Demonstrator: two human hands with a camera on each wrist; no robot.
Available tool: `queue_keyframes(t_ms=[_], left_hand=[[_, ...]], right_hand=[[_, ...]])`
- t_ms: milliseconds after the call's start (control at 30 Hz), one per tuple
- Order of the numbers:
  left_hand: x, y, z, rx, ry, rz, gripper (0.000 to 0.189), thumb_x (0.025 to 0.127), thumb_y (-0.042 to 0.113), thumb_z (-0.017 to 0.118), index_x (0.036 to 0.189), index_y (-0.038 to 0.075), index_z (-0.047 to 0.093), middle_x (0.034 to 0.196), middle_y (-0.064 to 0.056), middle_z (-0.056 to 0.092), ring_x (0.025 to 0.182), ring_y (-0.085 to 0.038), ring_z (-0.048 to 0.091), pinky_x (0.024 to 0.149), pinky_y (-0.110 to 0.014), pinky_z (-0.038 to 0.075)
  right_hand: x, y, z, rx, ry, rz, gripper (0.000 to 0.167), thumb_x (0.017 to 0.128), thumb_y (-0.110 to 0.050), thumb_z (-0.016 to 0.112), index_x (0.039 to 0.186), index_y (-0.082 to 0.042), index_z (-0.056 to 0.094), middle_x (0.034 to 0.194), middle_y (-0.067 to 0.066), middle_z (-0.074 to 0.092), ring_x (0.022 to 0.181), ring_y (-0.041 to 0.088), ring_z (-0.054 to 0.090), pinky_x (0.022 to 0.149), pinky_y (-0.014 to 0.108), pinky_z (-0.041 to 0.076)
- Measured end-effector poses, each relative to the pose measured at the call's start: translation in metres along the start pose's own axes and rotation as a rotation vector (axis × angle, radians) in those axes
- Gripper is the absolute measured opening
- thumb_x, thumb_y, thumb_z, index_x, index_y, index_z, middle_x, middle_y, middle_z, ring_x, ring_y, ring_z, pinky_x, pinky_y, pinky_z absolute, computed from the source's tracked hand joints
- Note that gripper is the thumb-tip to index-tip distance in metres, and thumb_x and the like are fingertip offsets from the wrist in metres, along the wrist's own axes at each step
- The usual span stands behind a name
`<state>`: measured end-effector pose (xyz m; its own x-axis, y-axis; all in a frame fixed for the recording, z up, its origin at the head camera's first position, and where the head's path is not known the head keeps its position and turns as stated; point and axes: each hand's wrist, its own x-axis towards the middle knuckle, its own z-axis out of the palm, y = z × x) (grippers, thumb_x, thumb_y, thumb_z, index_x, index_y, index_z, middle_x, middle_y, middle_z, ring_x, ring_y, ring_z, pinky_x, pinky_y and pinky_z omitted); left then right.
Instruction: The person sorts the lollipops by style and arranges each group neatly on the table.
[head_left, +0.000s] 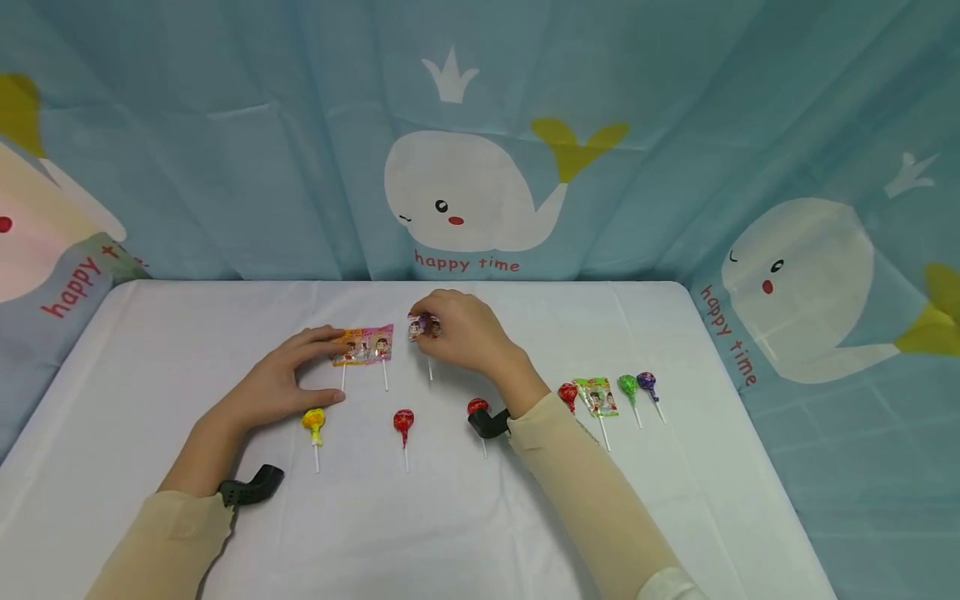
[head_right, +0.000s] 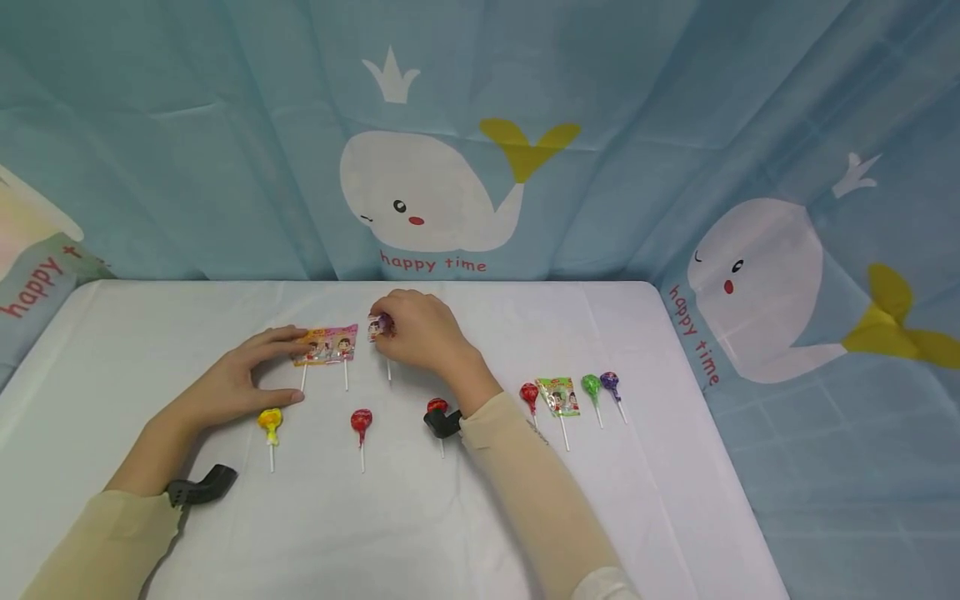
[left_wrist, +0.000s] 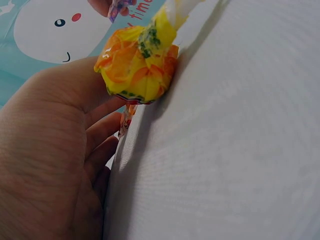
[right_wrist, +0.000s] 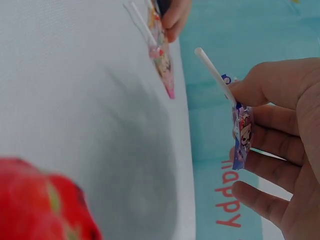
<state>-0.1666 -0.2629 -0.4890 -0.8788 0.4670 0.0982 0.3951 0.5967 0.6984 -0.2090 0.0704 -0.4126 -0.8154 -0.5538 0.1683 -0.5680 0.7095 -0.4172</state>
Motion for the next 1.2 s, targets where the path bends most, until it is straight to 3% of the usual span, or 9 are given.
queue_keyframes(t_ms=[333, 700, 1200], left_hand=[[0.0, 0.0, -0.002, -0.006, 0.002, 0.012, 0.069, 0.084, 0.032, 0.098, 0.146, 0.018, 0.07, 0.165, -0.006, 0.049, 0.157, -0.041, 0.035, 0.117, -0.076, 0.034], [0.0, 0.001, -0.001, 0.0, 0.008, 0.029, 0.068, 0.084, 0.03, 0.098, 0.145, 0.018, 0.07, 0.165, -0.007, 0.049, 0.156, -0.042, 0.037, 0.117, -0.075, 0.035], [0.0, -0.001, 0.0, -0.014, 0.011, 0.031, 0.068, 0.084, 0.029, 0.098, 0.145, 0.017, 0.071, 0.164, -0.008, 0.049, 0.156, -0.043, 0.037, 0.117, -0.075, 0.035]], right_hand=[[0.012, -0.007, 0.012, -0.019, -0.033, -0.003, 0.027, 0.095, -0.018, 0.077, 0.122, -0.015, 0.08, 0.115, -0.005, 0.075, 0.1, 0.011, 0.065, 0.089, 0.031, 0.056], [0.021, -0.009, 0.026, -0.073, -0.107, 0.049, 0.028, 0.098, -0.022, 0.077, 0.125, -0.016, 0.079, 0.114, -0.005, 0.074, 0.098, 0.012, 0.064, 0.087, 0.031, 0.055], [0.025, -0.01, 0.04, -0.104, -0.135, 0.05, 0.029, 0.098, -0.024, 0.077, 0.126, -0.017, 0.079, 0.117, -0.005, 0.074, 0.099, 0.012, 0.065, 0.088, 0.032, 0.056]])
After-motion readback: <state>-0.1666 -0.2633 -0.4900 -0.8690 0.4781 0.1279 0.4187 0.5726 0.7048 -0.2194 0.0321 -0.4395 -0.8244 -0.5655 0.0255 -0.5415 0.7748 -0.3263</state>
